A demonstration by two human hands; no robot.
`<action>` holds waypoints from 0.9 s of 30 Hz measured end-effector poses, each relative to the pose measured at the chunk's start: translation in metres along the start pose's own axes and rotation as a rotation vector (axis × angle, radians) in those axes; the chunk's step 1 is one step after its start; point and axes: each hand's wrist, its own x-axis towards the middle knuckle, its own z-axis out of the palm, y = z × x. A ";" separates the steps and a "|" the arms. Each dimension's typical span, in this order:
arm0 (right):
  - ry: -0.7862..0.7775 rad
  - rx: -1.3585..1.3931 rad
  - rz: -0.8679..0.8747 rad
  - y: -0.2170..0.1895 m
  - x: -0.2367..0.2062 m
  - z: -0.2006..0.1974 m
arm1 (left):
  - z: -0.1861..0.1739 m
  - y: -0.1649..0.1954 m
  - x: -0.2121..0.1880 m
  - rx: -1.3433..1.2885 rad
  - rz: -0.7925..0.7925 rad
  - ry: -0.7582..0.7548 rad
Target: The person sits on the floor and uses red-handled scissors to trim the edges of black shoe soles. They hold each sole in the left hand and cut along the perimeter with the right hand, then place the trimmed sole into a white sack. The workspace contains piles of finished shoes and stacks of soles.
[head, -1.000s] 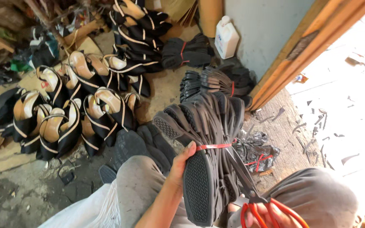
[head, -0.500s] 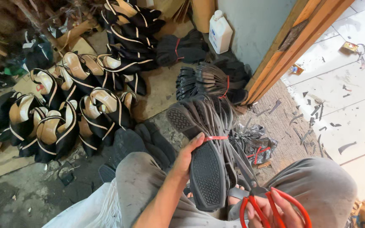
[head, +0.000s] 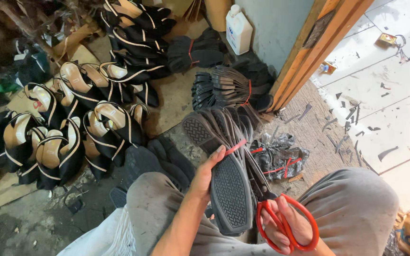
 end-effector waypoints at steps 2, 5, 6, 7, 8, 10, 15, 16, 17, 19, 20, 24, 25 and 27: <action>0.349 -0.221 0.030 -0.003 0.001 0.002 | 0.007 0.001 -0.004 0.180 0.109 0.006; 0.496 -0.427 -0.014 -0.019 0.001 0.008 | 0.019 -0.001 -0.008 0.321 0.201 0.070; 0.479 -0.473 -0.054 -0.024 0.006 0.010 | 0.023 -0.001 -0.007 0.353 0.222 0.094; 0.566 -0.447 -0.034 -0.028 0.012 0.012 | 0.026 -0.001 -0.006 0.361 0.221 0.110; 0.657 -0.417 -0.011 -0.029 0.016 0.016 | 0.028 -0.001 -0.006 0.367 0.214 0.126; 0.756 -0.344 -0.020 -0.030 0.023 0.022 | 0.032 -0.003 -0.004 0.352 0.181 0.145; 0.711 -0.414 -0.429 -0.033 0.023 0.031 | 0.025 -0.006 0.000 0.302 0.123 0.132; 0.737 -0.411 -0.481 -0.038 0.021 0.032 | 0.022 -0.008 0.001 0.312 0.124 0.141; 0.762 -0.410 -0.531 -0.046 0.019 0.031 | 0.020 -0.009 0.002 0.321 0.126 0.151; 0.779 -0.458 -0.603 -0.065 0.017 0.031 | 0.017 -0.011 0.006 0.358 0.140 0.153; 0.769 -0.506 -0.621 -0.076 0.016 0.031 | 0.017 -0.011 0.008 0.387 0.153 0.148; 0.717 -0.568 -0.770 -0.103 0.017 0.032 | 0.029 -0.008 0.012 0.807 0.402 0.208; 0.687 -0.551 -0.820 -0.104 0.019 0.031 | 0.034 -0.007 0.010 1.005 0.428 0.307; 0.640 -0.515 -0.926 -0.103 0.022 0.030 | 0.044 -0.010 0.010 1.408 0.471 0.491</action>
